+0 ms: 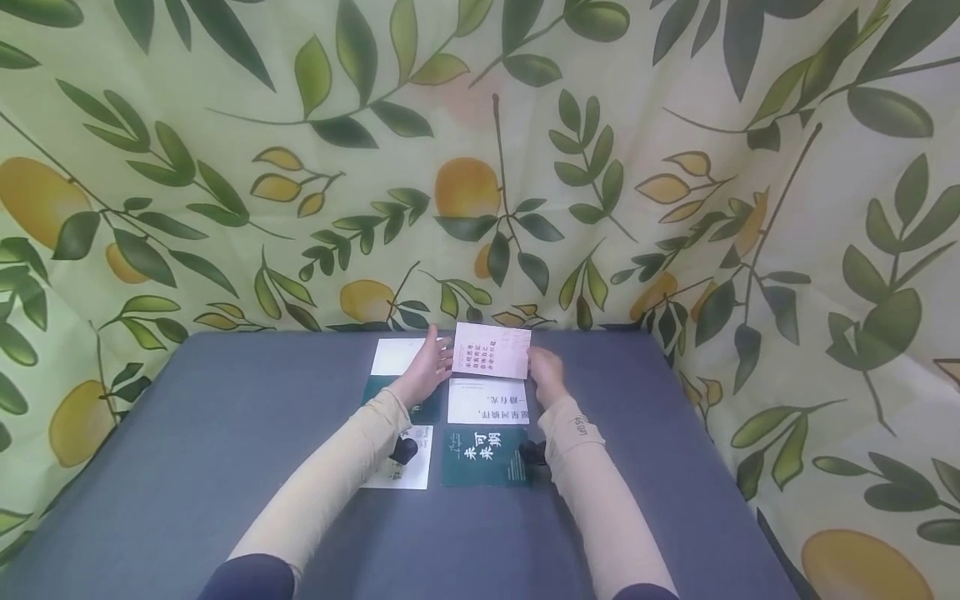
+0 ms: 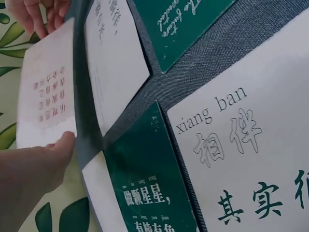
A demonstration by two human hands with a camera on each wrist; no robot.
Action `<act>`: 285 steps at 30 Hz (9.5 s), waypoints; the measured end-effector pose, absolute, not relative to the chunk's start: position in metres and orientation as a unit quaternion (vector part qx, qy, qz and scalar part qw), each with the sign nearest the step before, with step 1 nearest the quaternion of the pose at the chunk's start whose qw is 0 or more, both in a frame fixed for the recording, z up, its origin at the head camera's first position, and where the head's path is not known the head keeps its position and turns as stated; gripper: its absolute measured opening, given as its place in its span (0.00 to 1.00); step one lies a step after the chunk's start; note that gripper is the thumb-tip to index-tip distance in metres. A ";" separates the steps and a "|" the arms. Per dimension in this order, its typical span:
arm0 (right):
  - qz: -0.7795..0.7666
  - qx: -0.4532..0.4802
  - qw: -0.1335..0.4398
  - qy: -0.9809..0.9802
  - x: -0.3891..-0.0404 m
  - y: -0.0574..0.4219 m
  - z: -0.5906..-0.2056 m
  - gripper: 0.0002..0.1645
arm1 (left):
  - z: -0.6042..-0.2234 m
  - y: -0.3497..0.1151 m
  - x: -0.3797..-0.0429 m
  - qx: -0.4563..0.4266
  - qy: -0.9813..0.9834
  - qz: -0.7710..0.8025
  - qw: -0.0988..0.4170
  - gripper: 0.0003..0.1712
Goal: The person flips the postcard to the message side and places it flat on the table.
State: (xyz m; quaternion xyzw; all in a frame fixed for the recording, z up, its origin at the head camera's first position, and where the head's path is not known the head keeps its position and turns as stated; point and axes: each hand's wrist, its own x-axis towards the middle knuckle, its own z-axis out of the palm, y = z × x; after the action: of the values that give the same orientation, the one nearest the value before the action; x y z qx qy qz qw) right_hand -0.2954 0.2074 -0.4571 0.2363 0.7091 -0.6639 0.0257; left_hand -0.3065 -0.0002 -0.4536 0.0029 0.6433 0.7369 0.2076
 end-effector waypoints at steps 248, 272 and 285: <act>-0.680 0.095 -0.008 0.727 -0.244 0.099 -0.474 0.17 | -0.463 -0.118 -0.242 -0.070 0.768 0.635 -0.041 0.20; -0.526 0.059 0.008 0.848 -0.259 0.081 -0.495 0.14 | -0.478 -0.129 -0.260 -0.083 0.902 0.420 -0.047 0.14; -0.490 0.046 0.053 0.869 -0.264 0.086 -0.498 0.15 | -0.489 -0.124 -0.264 -0.044 0.932 0.358 -0.036 0.09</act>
State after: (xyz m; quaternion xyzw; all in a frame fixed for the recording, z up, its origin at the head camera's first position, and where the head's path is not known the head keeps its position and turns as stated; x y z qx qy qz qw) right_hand -0.2638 0.0861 -0.4984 0.0455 0.8692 -0.4895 0.0526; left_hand -0.2645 -0.1237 -0.4889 -0.0441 0.9320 0.3579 -0.0355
